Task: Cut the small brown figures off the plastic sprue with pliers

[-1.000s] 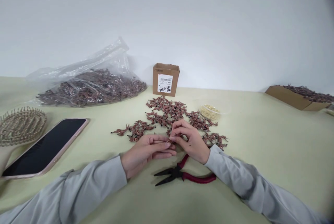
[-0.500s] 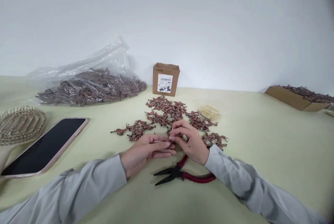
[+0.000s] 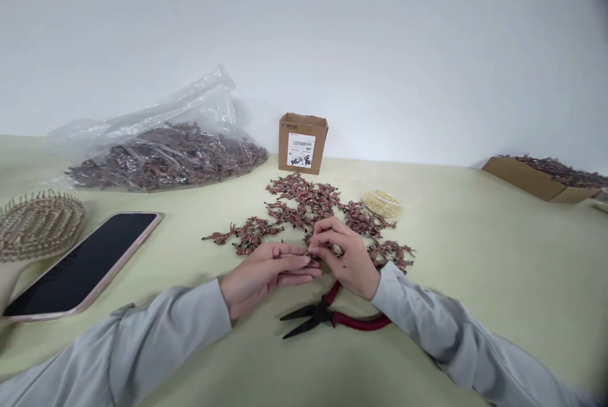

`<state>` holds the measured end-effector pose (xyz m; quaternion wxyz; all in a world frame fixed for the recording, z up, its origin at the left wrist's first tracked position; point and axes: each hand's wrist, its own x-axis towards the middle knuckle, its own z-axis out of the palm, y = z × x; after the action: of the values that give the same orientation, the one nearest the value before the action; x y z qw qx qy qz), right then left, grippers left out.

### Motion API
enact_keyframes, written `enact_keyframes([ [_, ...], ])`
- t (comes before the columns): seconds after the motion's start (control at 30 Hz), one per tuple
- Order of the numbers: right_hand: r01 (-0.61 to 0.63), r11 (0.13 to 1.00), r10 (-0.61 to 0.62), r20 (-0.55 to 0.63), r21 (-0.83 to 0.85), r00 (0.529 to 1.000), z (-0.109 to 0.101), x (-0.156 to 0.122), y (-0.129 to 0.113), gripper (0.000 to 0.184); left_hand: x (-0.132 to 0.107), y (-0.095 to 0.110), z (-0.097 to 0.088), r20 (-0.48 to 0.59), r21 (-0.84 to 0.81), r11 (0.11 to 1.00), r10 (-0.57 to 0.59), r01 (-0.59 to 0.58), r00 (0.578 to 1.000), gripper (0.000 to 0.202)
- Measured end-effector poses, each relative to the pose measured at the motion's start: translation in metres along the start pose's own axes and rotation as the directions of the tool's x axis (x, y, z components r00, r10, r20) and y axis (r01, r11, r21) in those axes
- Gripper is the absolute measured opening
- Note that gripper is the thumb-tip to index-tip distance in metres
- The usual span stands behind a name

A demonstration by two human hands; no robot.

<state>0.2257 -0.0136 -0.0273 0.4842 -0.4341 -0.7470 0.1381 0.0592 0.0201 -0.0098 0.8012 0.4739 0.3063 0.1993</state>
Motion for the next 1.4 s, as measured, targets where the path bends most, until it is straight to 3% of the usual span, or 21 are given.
enact_keyframes([
  [0.73,-0.032,0.999,0.031,0.011,0.044,0.999,-0.001,-0.002,0.005,0.007,0.000,0.000,0.000,-0.012,0.010,1.000,-0.008,0.008,1.000,0.017],
  [0.9,-0.043,0.998,0.044,-0.034,0.040,0.998,-0.021,0.001,-0.003,0.009,0.000,-0.001,0.000,-0.051,-0.042,0.999,-0.015,0.013,0.999,0.012],
  [0.97,-0.010,0.999,0.011,0.032,-0.038,0.999,-0.033,-0.002,-0.010,0.008,0.000,-0.001,-0.001,-0.063,-0.053,0.998,-0.022,0.019,0.998,0.011],
  [1.0,0.020,0.996,-0.009,0.118,-0.088,0.993,-0.038,-0.006,-0.015,0.008,0.000,-0.002,-0.001,-0.061,-0.055,0.998,-0.025,0.022,0.998,0.011],
  [1.1,0.165,0.954,-0.042,0.431,-0.251,0.901,-0.047,-0.022,-0.025,0.019,0.000,-0.001,-0.001,-0.049,-0.056,0.998,-0.026,0.023,0.998,0.012],
  [1.17,0.263,0.898,-0.019,0.566,-0.354,0.824,-0.049,-0.033,-0.029,0.035,0.000,-0.001,0.000,-0.051,-0.049,0.998,-0.027,0.025,0.998,0.012],
  [1.27,0.338,0.830,0.040,0.652,-0.443,0.758,-0.050,-0.042,-0.032,0.042,-0.001,-0.001,0.000,-0.064,-0.044,0.999,-0.027,0.024,0.998,0.011],
  [1.4,0.350,0.800,0.111,0.694,-0.487,0.712,-0.053,-0.043,-0.036,0.026,0.000,-0.002,-0.001,-0.071,-0.050,0.999,-0.018,0.014,0.997,0.011],
])
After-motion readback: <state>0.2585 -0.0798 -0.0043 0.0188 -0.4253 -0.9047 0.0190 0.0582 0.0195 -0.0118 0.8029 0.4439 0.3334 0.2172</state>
